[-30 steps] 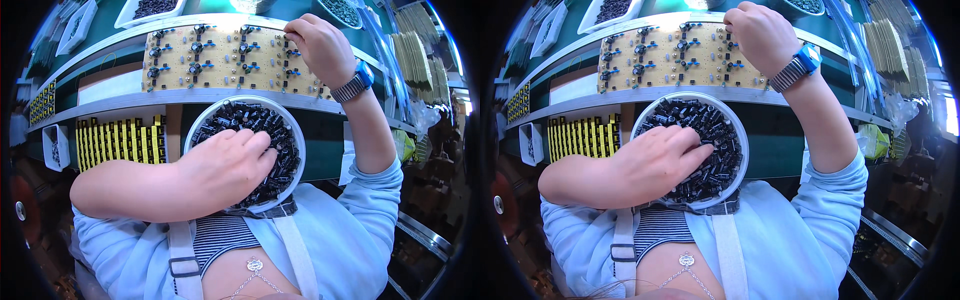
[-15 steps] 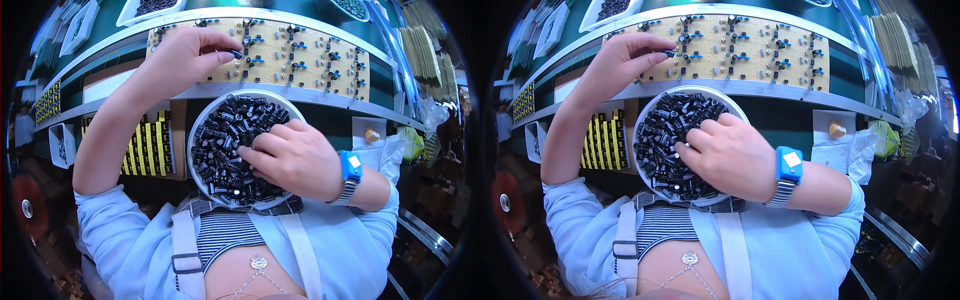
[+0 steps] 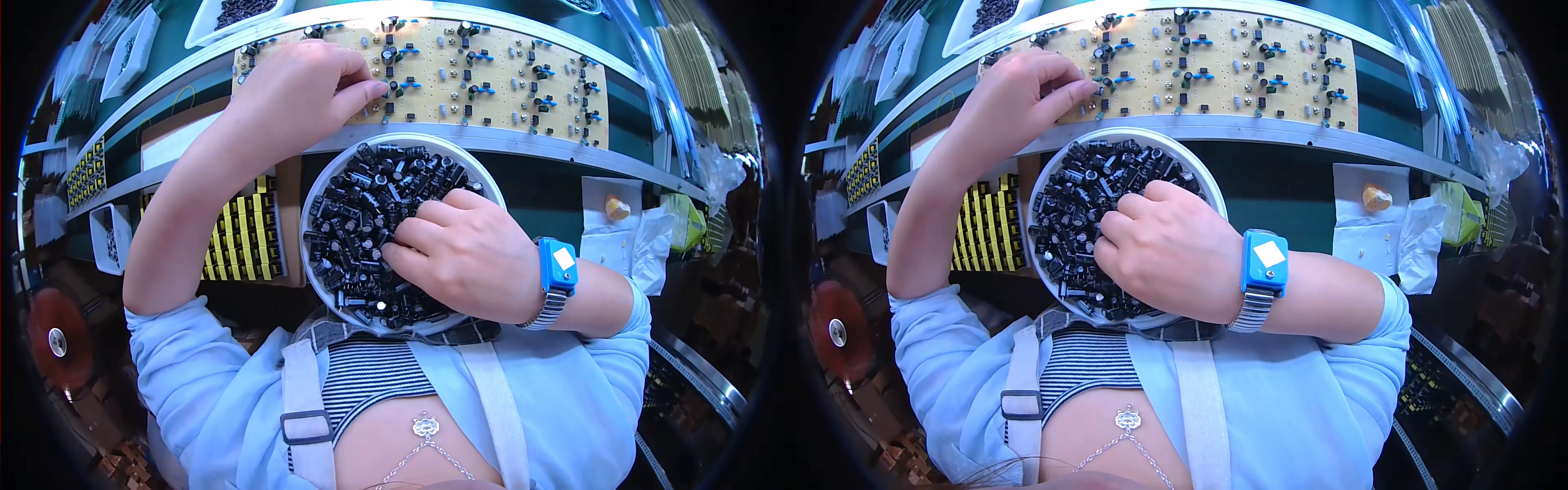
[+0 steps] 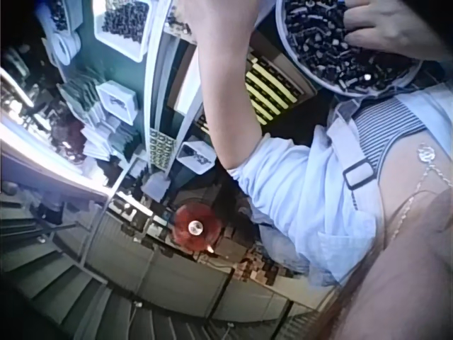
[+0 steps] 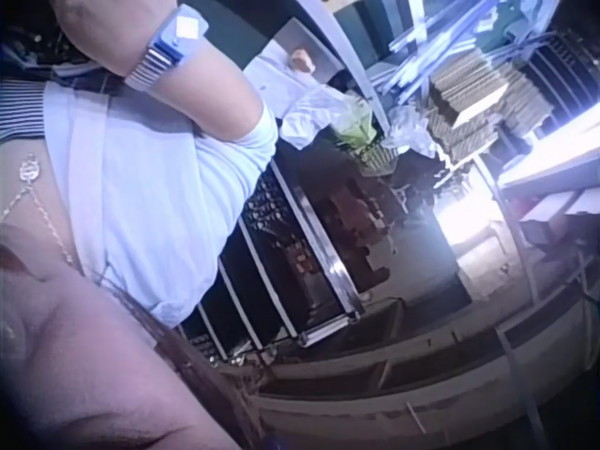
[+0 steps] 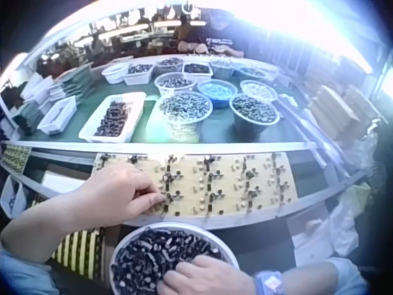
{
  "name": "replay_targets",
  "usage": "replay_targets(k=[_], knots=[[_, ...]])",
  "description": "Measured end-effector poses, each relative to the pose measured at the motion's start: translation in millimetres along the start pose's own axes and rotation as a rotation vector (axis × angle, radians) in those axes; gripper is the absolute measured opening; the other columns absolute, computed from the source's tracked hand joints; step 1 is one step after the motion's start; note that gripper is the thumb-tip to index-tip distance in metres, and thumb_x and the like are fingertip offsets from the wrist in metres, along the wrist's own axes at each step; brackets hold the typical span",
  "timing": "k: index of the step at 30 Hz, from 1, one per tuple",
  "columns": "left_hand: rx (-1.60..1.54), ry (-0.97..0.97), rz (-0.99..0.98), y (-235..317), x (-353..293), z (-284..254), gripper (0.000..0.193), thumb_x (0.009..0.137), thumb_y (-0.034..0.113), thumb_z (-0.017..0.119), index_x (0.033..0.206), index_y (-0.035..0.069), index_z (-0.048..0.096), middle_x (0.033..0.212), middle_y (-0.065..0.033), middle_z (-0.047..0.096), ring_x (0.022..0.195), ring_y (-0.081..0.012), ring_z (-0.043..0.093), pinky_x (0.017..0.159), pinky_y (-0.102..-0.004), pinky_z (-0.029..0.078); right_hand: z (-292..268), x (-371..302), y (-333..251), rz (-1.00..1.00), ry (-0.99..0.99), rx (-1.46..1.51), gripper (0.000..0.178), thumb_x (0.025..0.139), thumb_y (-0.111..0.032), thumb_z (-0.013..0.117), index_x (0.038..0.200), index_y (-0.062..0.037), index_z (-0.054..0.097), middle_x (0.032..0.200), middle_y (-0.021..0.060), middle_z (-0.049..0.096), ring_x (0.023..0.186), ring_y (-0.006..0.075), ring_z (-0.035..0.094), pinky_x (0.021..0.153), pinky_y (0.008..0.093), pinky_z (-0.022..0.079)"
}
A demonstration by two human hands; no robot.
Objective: The person places small electronic components onto a printed circuit board by hand at an assembly station.
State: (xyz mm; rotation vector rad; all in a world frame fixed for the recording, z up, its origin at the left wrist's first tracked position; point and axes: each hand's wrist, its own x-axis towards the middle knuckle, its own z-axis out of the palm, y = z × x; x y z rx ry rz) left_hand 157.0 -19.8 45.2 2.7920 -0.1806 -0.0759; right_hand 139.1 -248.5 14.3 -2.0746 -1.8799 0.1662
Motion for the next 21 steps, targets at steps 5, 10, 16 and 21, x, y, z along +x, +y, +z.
replay_targets(k=[5, 10, 16, 21], knots=[[0.185, 0.05, 0.086, 2.6, 2.9, 1.2, 0.022, 0.089, 0.022, 0.069, 0.079, 0.002, 0.07, 0.074, -0.0075, 0.063, 0.068, -0.0201, 0.054, 0.066, -0.0306, 0.046, -0.7, 0.8, 3.4, -0.046, -0.015, 0.007, 0.018, 0.083, -0.016, 0.062, 0.1, -0.0092, 0.063, 0.094, 0.0042, 0.06, 0.083, 0.0192, 0.057, 0.08, 0.0308, 0.044], [0.241, 0.037, 0.072, 9.6, 9.0, 3.0, 0.024, 0.088, 0.023, 0.069, 0.074, 0.003, 0.067, 0.073, -0.0071, 0.063, 0.071, -0.0224, 0.055, 0.069, -0.0324, 0.046, 0.3, -2.4, 7.5, -0.077, -0.004, 0.02, 0.018, 0.085, -0.017, 0.063, 0.101, -0.0093, 0.064, 0.097, 0.0048, 0.061, 0.084, 0.019, 0.057, 0.08, 0.0303, 0.045], [0.402, 0.234, 0.331, 4.1, 8.1, 12.4, 0.021, 0.087, 0.023, 0.069, 0.077, 0.005, 0.066, 0.073, -0.005, 0.061, 0.072, -0.0218, 0.055, 0.069, -0.0318, 0.046, -10.4, -10.5, 15.5, -0.003, 0.293, 0.301, 0.018, 0.084, -0.011, 0.07, 0.101, -0.0087, 0.068, 0.091, 0.0039, 0.065, 0.075, 0.0184, 0.06, 0.071, 0.0292, 0.048], [0.323, 0.249, 0.416, 20.1, -6.1, 4.2, 0.02, 0.087, 0.024, 0.068, 0.077, 0.007, 0.064, 0.077, -0.0034, 0.059, 0.072, -0.0196, 0.055, 0.068, -0.0322, 0.046, -30.2, -4.3, 62.9, 0.225, 0.639, 0.377, 0.019, 0.084, -0.005, 0.073, 0.103, -0.0036, 0.071, 0.088, 0.0052, 0.07, 0.067, 0.013, 0.06, 0.059, 0.0241, 0.048]])
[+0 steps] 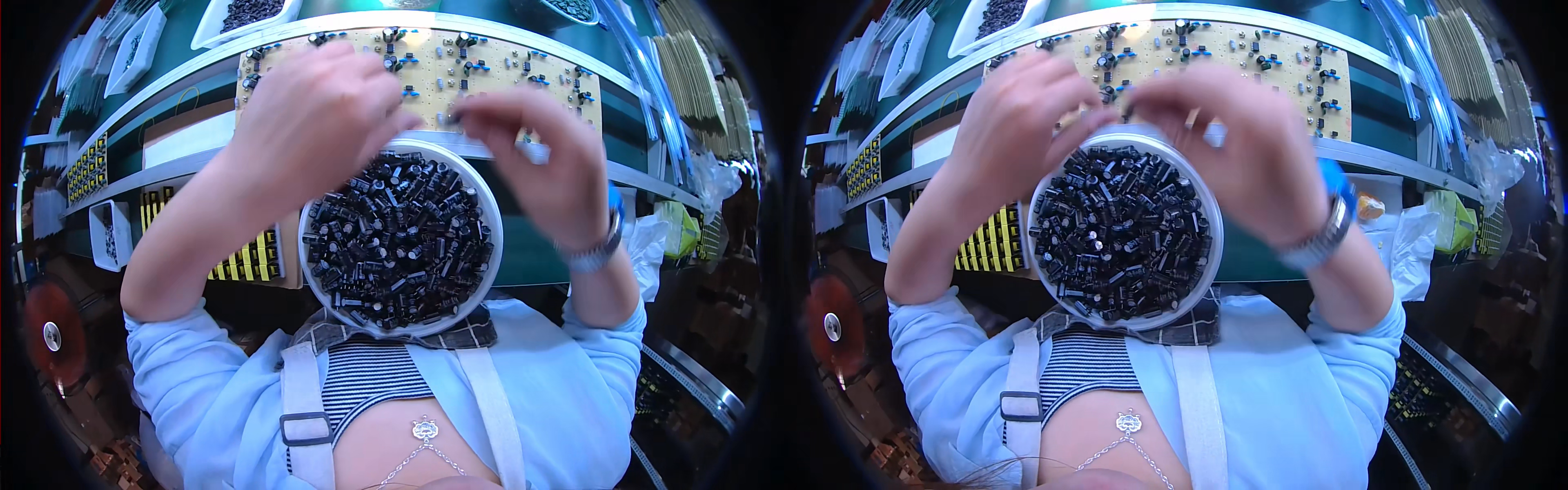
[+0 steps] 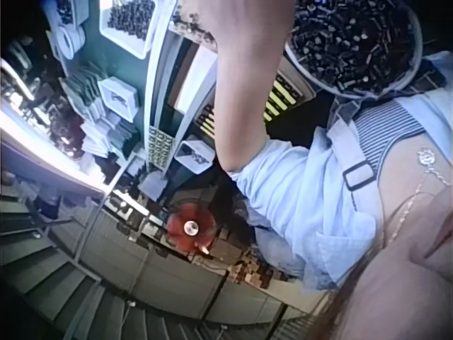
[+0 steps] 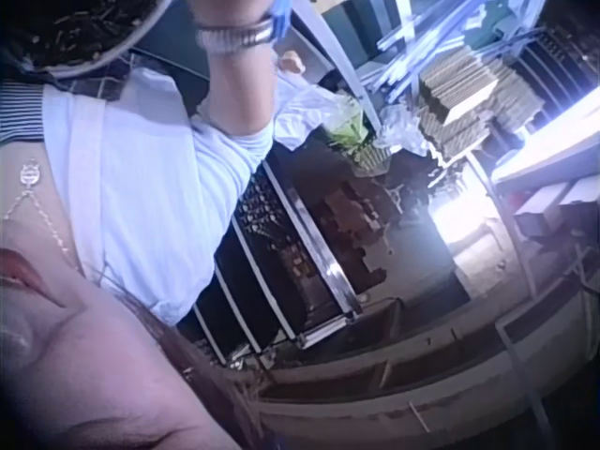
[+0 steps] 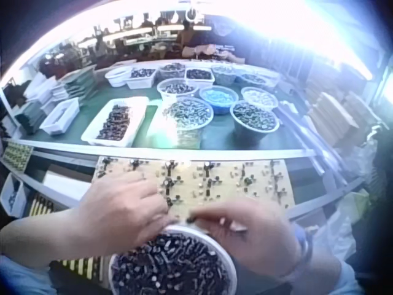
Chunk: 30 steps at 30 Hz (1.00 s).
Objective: The person places small electronic components onto a printed circuit board by hand at an assembly station.
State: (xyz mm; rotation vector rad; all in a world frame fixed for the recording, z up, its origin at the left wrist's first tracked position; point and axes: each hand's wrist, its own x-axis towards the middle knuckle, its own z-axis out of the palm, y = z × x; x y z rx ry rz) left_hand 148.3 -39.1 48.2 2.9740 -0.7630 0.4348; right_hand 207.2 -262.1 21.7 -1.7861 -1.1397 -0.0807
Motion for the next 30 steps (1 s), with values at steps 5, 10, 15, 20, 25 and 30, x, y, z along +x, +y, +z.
replay_targets(k=[5, 10, 15, 20, 25, 30], knots=[[-0.379, -0.201, 0.201, 51.5, -27.6, -16.4, 0.012, 0.084, 0.018, 0.065, 0.079, 0.008, 0.061, 0.082, -0.006, 0.057, 0.075, -0.0203, 0.056, 0.068, -0.0322, 0.045, -4.1, 33.5, 38.7, 0.23, 0.008, -0.035, 0.017, 0.088, -0.007, 0.071, 0.103, -0.0003, 0.071, 0.088, 0.0071, 0.071, 0.068, 0.0135, 0.061, 0.057, 0.0234, 0.048], [-0.299, -0.196, 0.275, 63.9, -43.0, -3.3, 0.005, 0.082, 0.012, 0.062, 0.082, 0.008, 0.061, 0.085, -0.007, 0.057, 0.075, -0.0216, 0.055, 0.068, -0.0317, 0.045, -6.8, 38.7, 40.9, 0.329, -0.162, -0.43, 0.015, 0.09, -0.011, 0.069, 0.101, -0.0014, 0.073, 0.09, 0.007, 0.072, 0.066, 0.0149, 0.062, 0.057, 0.0238, 0.048], [-0.307, -0.202, 0.27, 63.8, -47.5, 0.2, 0.003, 0.082, 0.01, 0.06, 0.083, 0.007, 0.061, 0.083, -0.0071, 0.058, 0.073, -0.0214, 0.054, 0.068, -0.0308, 0.044, -3.5, 38.6, 43.1, 0.151, -0.156, -0.683, 0.015, 0.092, -0.017, 0.067, 0.095, -0.0044, 0.074, 0.087, 0.0045, 0.071, 0.063, 0.0166, 0.06, 0.057, 0.0259, 0.048], [-0.32, -0.183, 0.296, 52.8, -60.4, -2.4, 0.003, 0.082, 0.01, 0.06, 0.082, 0.007, 0.06, 0.079, -0.0071, 0.058, 0.071, -0.0212, 0.055, 0.067, -0.0302, 0.045, -0.6, 54.8, 31.9, -0.178, -0.195, -0.739, 0.015, 0.092, -0.02, 0.067, 0.093, -0.007, 0.073, 0.085, 0.0025, 0.068, 0.062, 0.018, 0.059, 0.057, 0.0288, 0.048], [-0.435, -0.131, 0.278, 26.8, -81.6, -12.6, 0.004, 0.082, 0.011, 0.06, 0.081, 0.007, 0.059, 0.076, -0.0064, 0.058, 0.068, -0.0211, 0.056, 0.065, -0.0298, 0.047, 20.5, 68.9, 29.1, -0.229, -0.2, -0.876, 0.017, 0.092, -0.023, 0.067, 0.09, -0.0075, 0.073, 0.083, 0.0013, 0.066, 0.061, 0.0176, 0.058, 0.058, 0.03, 0.048], [-0.658, -0.031, 0.109, 12.9, -77.2, -18.5, 0.013, 0.078, 0.004, 0.071, 0.088, 0.006, 0.062, 0.083, -0.0048, 0.063, 0.069, -0.019, 0.058, 0.059, -0.0281, 0.045, 15.4, 69.9, 17.8, -0.268, -0.302, -0.817, 0.013, 0.091, -0.02, 0.068, 0.089, -0.0078, 0.072, 0.083, 0.0021, 0.066, 0.061, 0.0163, 0.056, 0.058, 0.0288, 0.047]])
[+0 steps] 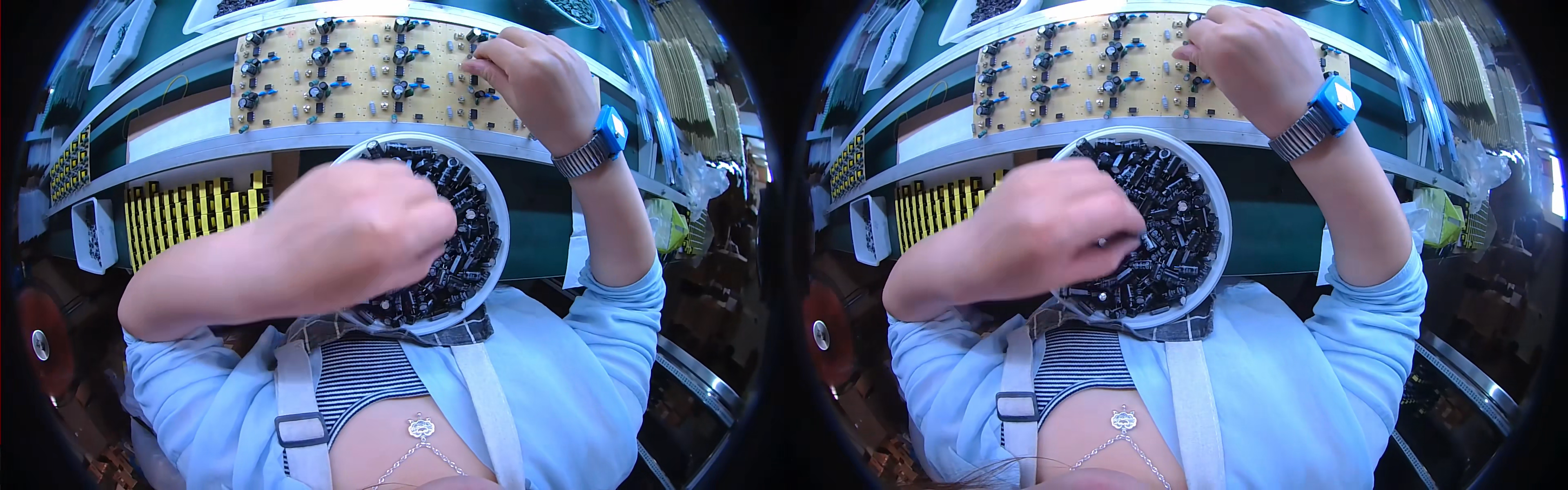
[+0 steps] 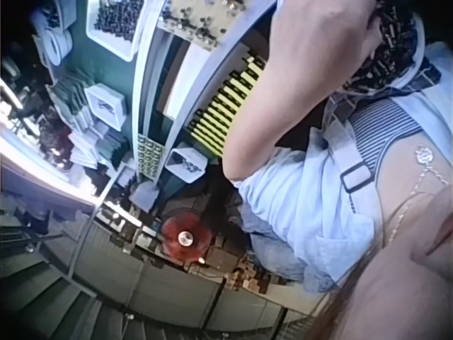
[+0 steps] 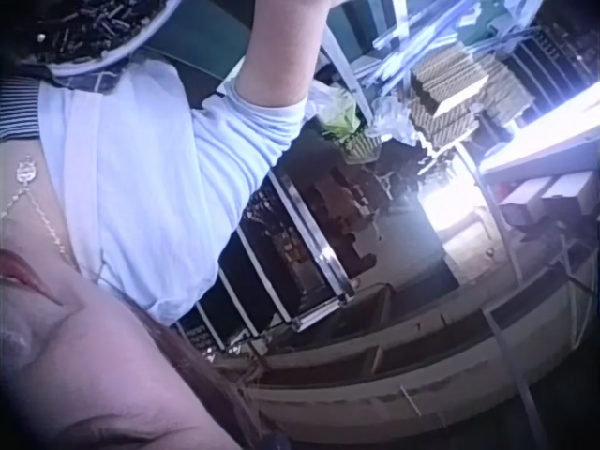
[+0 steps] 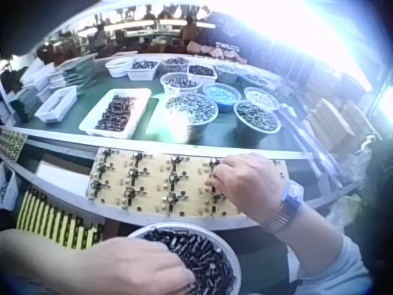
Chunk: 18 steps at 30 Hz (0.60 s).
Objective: The person places small electronic components onto a printed circuit board by hand at an assembly station.
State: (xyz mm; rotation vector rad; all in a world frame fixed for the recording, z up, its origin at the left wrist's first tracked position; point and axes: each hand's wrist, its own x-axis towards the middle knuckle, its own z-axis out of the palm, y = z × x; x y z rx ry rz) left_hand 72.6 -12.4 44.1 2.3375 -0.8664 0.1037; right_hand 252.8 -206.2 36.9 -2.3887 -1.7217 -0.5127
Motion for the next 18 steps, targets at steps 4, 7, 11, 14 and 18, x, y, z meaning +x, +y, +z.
replay_targets(k=[4, 7, 11, 14, 18], knots=[[-0.206, 0.205, -0.203, -22.1, 17.6, -24.2, 0.018, 0.08, 0.004, 0.073, 0.097, 0.007, 0.07, 0.087, -0.0027, 0.068, 0.068, -0.0127, 0.058, 0.058, -0.0224, 0.041, -16.0, -15.6, -36.2, 0.081, 0.085, 0.226, 0.009, 0.083, -0.017, 0.072, 0.086, -0.0087, 0.071, 0.083, 0.0008, 0.065, 0.063, 0.016, 0.055, 0.061, 0.0288, 0.046], [-0.147, 0.251, -0.186, -48.5, 38.8, -27.9, 0.017, 0.084, 0.008, 0.073, 0.101, 0.006, 0.073, 0.086, -0.0022, 0.069, 0.066, -0.0092, 0.055, 0.057, -0.0197, 0.039, -23.2, -35.2, -75.5, 0.044, 0.032, 0.419, 0.018, 0.074, -0.015, 0.076, 0.091, -0.0108, 0.069, 0.086, 0.0, 0.063, 0.074, 0.0172, 0.057, 0.071, 0.031, 0.046], [-0.038, 0.036, -0.444, -45.4, 66.4, -27.5, 0.015, 0.088, 0.012, 0.071, 0.101, 0.003, 0.073, 0.083, -0.0041, 0.068, 0.064, -0.01, 0.053, 0.059, -0.0202, 0.042, -15.7, -45.3, -122.3, -0.05, -0.2, 0.455, 0.025, 0.078, -0.016, 0.07, 0.102, -0.0099, 0.066, 0.09, 0.0024, 0.061, 0.083, 0.0184, 0.059, 0.078, 0.0321, 0.045], [0.091, 0.024, -0.438, -52.4, 69.8, -18.4, 0.016, 0.09, 0.013, 0.069, 0.101, 0.002, 0.073, 0.082, -0.005, 0.068, 0.064, -0.0102, 0.052, 0.061, -0.0203, 0.045, -7.9, -42.6, -135.0, -0.099, -0.194, 0.448, 0.028, 0.081, -0.017, 0.066, 0.107, -0.0088, 0.064, 0.091, 0.0035, 0.06, 0.086, 0.019, 0.059, 0.079, 0.0323, 0.045], [0.116, 0.01, -0.456, -58.4, 74.8, -10.1, 0.014, 0.09, 0.012, 0.069, 0.1, 0.003, 0.073, 0.084, -0.0061, 0.069, 0.065, -0.0114, 0.053, 0.062, -0.0213, 0.046, -5.1, -41.9, -135.9, -0.132, -0.205, 0.467, 0.024, 0.083, -0.018, 0.063, 0.105, -0.0077, 0.063, 0.093, 0.0035, 0.061, 0.084, 0.0189, 0.059, 0.081, 0.0322, 0.045]])
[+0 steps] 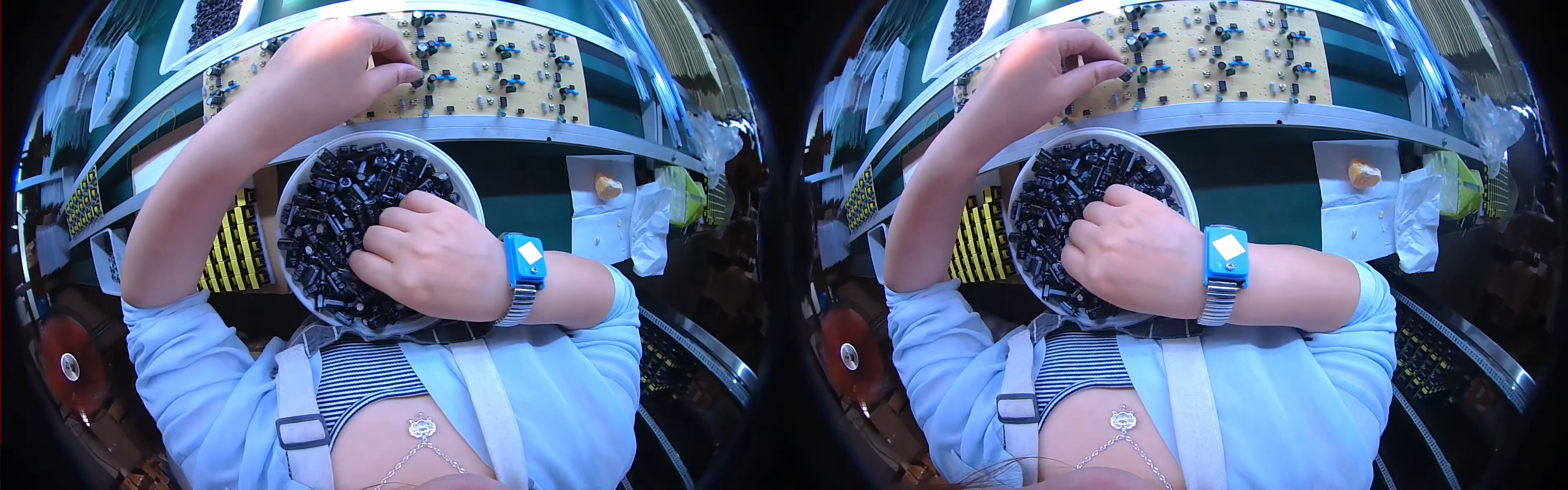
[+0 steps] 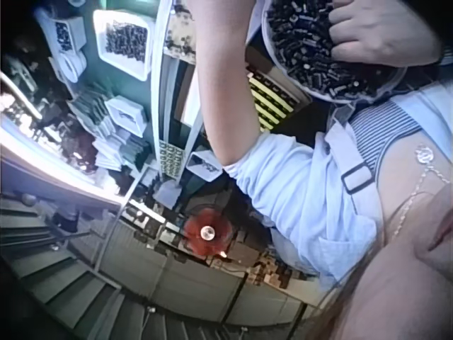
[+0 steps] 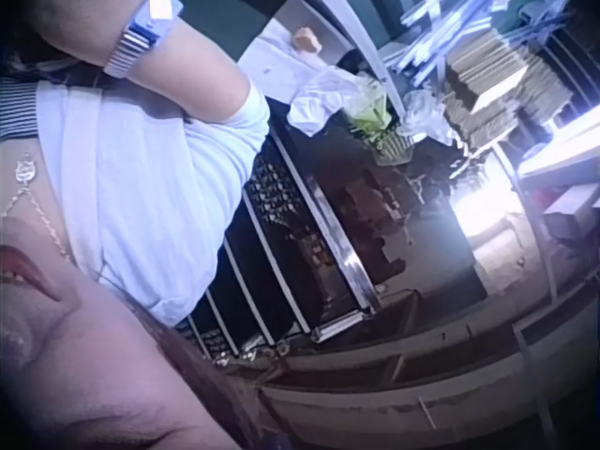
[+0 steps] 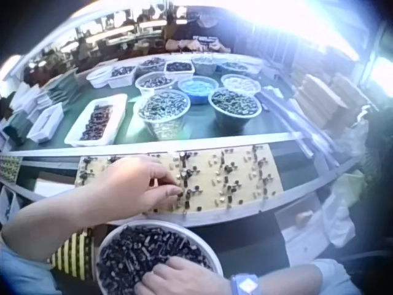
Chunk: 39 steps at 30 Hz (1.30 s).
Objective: The person places small electronic components onto a printed circuit board by hand at an assembly station.
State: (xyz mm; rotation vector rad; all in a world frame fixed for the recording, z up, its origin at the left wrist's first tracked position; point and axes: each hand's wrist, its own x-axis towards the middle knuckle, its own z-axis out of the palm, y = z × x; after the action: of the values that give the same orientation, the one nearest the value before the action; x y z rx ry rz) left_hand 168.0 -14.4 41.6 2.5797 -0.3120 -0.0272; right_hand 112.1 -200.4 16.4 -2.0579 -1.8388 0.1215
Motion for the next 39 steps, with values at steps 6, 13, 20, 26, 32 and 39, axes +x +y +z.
replay_targets(k=[6, 13, 20, 26, 32, 39], knots=[[0.049, 0.054, 0.141, -5.3, -0.6, 5.3, 0.012, 0.09, 0.01, 0.068, 0.099, 0.004, 0.073, 0.089, -0.0067, 0.069, 0.07, -0.0138, 0.056, 0.065, -0.0239, 0.048, 11.1, -3.2, 4.1, -0.012, 0.181, 0.102, 0.02, 0.082, -0.016, 0.064, 0.1, -0.0082, 0.062, 0.094, 0.0037, 0.062, 0.083, 0.0195, 0.059, 0.081, 0.0317, 0.045], [0.036, 0.051, 0.216, -9.0, 2.1, 9.1, 0.01, 0.088, 0.008, 0.068, 0.096, 0.004, 0.073, 0.093, -0.0065, 0.069, 0.076, -0.0166, 0.06, 0.069, -0.0273, 0.05, 9.8, -8.1, 8.5, 0.009, 0.305, 0.258, 0.02, 0.079, -0.011, 0.069, 0.098, -0.009, 0.062, 0.094, 0.0038, 0.063, 0.082, 0.0201, 0.059, 0.08, 0.0305, 0.046], [0.196, 0.137, 0.439, -9.6, 5.5, 12.0, 0.013, 0.083, 0.006, 0.071, 0.096, 0.006, 0.072, 0.092, -0.006, 0.067, 0.08, -0.0188, 0.062, 0.072, -0.029, 0.05, 6.4, -13.6, 11.6, 0.054, 0.388, 0.416, 0.024, 0.077, -0.004, 0.073, 0.1, -0.0077, 0.065, 0.096, 0.0049, 0.064, 0.08, 0.0214, 0.061, 0.076, 0.0301, 0.049], [0.205, 0.072, 0.64, -9.2, 9.6, 1.6, 0.019, 0.08, 0.006, 0.072, 0.099, 0.007, 0.071, 0.092, -0.005, 0.065, 0.084, -0.0199, 0.061, 0.073, -0.0293, 0.049, -2.0, -23.9, 17.4, 0.147, 0.504, 0.503, 0.025, 0.078, 0.001, 0.072, 0.102, -0.005, 0.069, 0.097, 0.0073, 0.066, 0.079, 0.0216, 0.062, 0.072, 0.0291, 0.051], [0.132, 0.105, 0.492, 6.4, -18.9, 8.7, 0.028, 0.079, 0.006, 0.072, 0.106, 0.007, 0.067, 0.098, -0.0052, 0.061, 0.084, -0.0212, 0.058, 0.075, -0.0312, 0.047, -32.2, -53.4, 63.5, 0.507, 0.681, 0.328, 0.022, 0.087, -0.002, 0.07, 0.109, -0.0028, 0.07, 0.094, 0.0077, 0.069, 0.078, 0.014, 0.06, 0.072, 0.0231, 0.05], [0.253, -0.29, 0.518, 38.5, -84.2, 1.9, 0.018, 0.08, 0.009, 0.066, 0.097, 0.007, 0.06, 0.091, -0.0063, 0.057, 0.083, -0.0211, 0.054, 0.078, -0.0319, 0.043, -38.5, -58.7, 112.0, 0.635, 0.547, 0.184, 0.017, 0.091, -0.003, 0.066, 0.107, -0.0017, 0.07, 0.093, 0.0059, 0.069, 0.076, 0.0111, 0.059, 0.069, 0.0207, 0.048]])
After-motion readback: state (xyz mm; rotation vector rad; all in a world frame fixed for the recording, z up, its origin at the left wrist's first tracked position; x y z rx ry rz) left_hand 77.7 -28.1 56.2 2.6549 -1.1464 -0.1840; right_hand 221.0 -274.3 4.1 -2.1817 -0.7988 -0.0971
